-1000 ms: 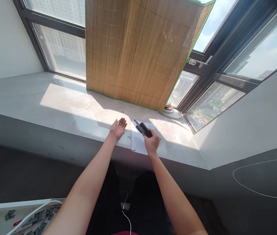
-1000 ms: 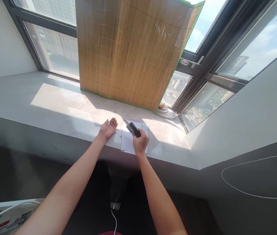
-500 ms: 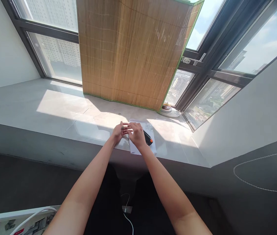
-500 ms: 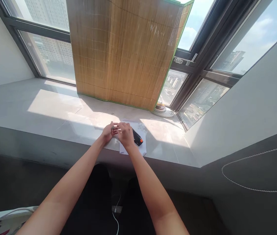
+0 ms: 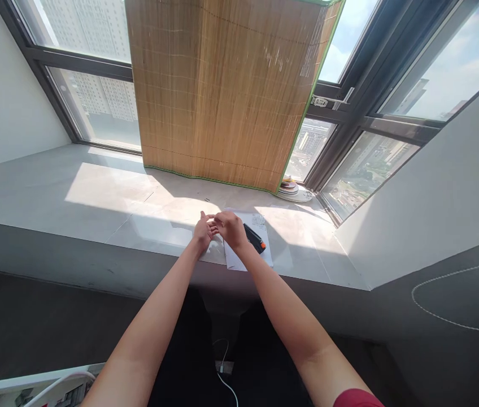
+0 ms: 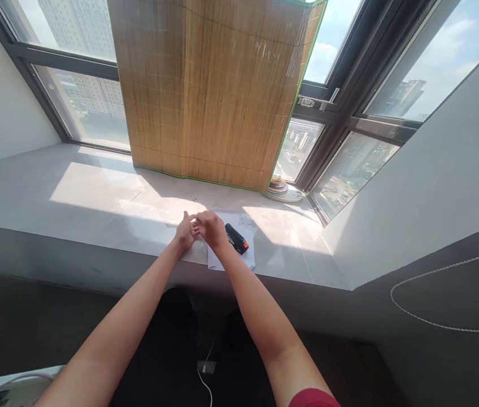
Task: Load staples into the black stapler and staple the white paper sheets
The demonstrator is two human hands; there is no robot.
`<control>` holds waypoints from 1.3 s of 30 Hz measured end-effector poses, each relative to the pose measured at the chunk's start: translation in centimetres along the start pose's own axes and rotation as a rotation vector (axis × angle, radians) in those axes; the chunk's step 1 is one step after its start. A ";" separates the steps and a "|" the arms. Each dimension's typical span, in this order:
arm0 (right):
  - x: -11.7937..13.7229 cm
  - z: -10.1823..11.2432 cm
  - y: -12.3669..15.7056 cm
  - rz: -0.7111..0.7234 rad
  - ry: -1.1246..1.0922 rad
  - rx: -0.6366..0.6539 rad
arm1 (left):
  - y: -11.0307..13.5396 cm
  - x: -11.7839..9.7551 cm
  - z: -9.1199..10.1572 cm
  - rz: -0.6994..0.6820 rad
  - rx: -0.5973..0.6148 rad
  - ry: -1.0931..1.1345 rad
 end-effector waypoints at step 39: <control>-21.6 6.8 12.3 -0.638 0.244 0.088 | 0.8 0.5 -0.8 -0.223 0.080 -0.462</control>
Point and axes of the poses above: each hand's wrist, its own y-axis away from the middle knuckle, its own z-axis out of the back of the hand, x = y × z, the point moved 1 cm from there along -y, towards the middle knuckle, and after that the axes turned 3 degrees about -x, right-handed, at the moved point
